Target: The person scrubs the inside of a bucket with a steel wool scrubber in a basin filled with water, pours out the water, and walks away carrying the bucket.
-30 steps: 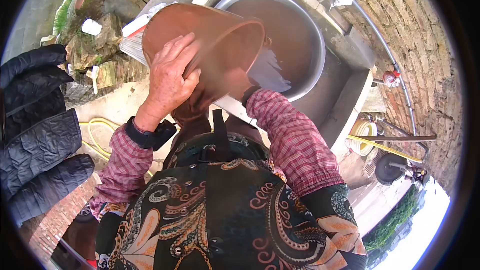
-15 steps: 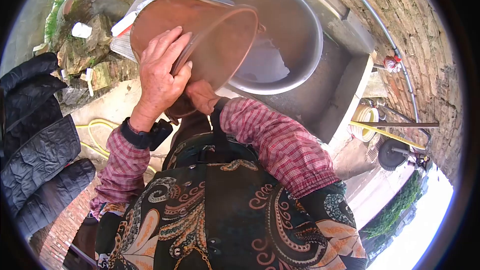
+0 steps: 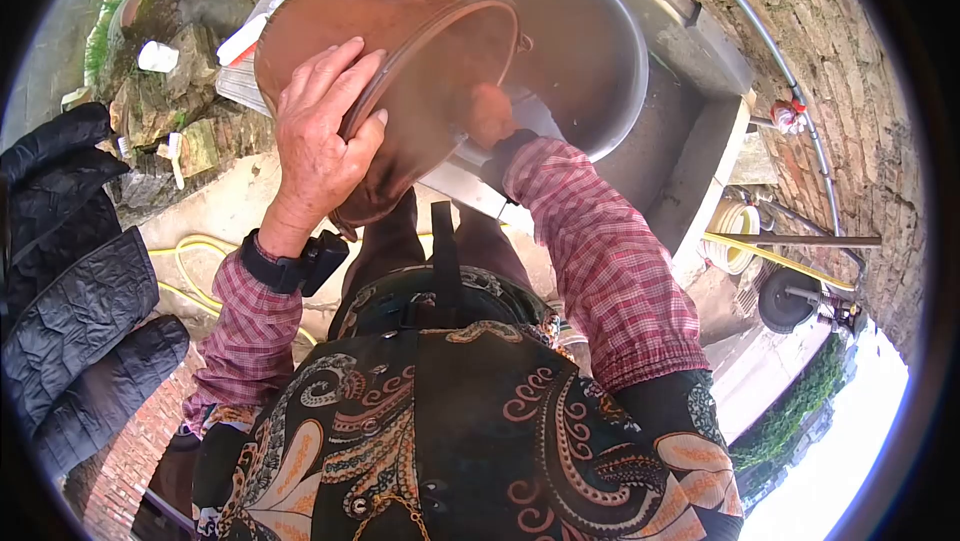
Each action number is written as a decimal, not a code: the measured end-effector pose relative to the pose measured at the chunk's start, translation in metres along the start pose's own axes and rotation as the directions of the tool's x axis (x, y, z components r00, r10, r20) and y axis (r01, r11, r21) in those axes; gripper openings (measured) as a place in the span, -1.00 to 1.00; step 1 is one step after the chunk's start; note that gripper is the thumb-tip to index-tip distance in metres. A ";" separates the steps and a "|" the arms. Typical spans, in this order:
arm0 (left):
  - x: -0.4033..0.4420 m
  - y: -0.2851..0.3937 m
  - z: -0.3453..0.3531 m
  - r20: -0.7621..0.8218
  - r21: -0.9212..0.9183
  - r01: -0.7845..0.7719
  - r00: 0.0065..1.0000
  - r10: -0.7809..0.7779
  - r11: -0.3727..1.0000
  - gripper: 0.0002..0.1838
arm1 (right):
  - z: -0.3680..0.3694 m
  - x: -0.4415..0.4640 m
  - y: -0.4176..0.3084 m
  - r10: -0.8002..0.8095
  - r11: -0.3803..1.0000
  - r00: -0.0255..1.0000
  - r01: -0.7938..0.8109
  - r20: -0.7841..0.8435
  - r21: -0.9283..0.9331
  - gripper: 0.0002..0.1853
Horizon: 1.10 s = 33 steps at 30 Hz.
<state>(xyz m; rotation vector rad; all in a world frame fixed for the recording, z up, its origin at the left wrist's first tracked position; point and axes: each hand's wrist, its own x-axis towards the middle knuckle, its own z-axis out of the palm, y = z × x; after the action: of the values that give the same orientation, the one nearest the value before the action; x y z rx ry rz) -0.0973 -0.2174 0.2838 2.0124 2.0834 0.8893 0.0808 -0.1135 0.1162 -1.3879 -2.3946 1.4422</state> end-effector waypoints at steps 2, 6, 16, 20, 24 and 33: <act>0.000 0.000 0.000 0.000 0.002 0.004 1.000 -0.004 1.000 -0.46 | 0.012 0.004 0.011 0.167 0.908 0.980 -0.197 0.111 0.369 -0.64; -0.003 -0.001 0.000 -0.007 0.012 -0.008 1.000 0.008 1.000 -0.46 | 0.028 -0.025 0.005 -0.030 0.941 0.996 0.000 0.082 0.338 -0.62; -0.006 -0.001 0.002 -0.035 0.000 -0.018 0.999 0.018 1.000 -0.46 | -0.004 -0.019 -0.011 -0.130 0.990 0.991 0.131 0.030 -0.047 -0.63; -0.007 0.000 0.003 -0.048 -0.016 -0.014 0.999 0.013 1.000 -0.46 | 0.015 0.018 0.014 -0.338 0.917 0.940 0.339 0.042 -0.210 -0.63; -0.006 0.001 0.003 -0.034 -0.005 -0.006 0.999 0.006 1.000 -0.49 | 0.029 0.023 -0.008 -0.541 0.808 0.836 0.547 0.092 -0.219 -0.65; -0.003 0.000 0.004 -0.030 -0.048 -0.001 1.000 0.000 0.999 -0.50 | 0.070 0.011 0.021 -0.457 0.889 0.886 0.455 0.078 0.053 -0.59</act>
<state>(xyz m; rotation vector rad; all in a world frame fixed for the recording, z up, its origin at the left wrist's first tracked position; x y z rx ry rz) -0.0949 -0.2187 0.2802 1.9876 2.0561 0.9657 0.0585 -0.1515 0.0570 -0.6861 -2.5005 1.4215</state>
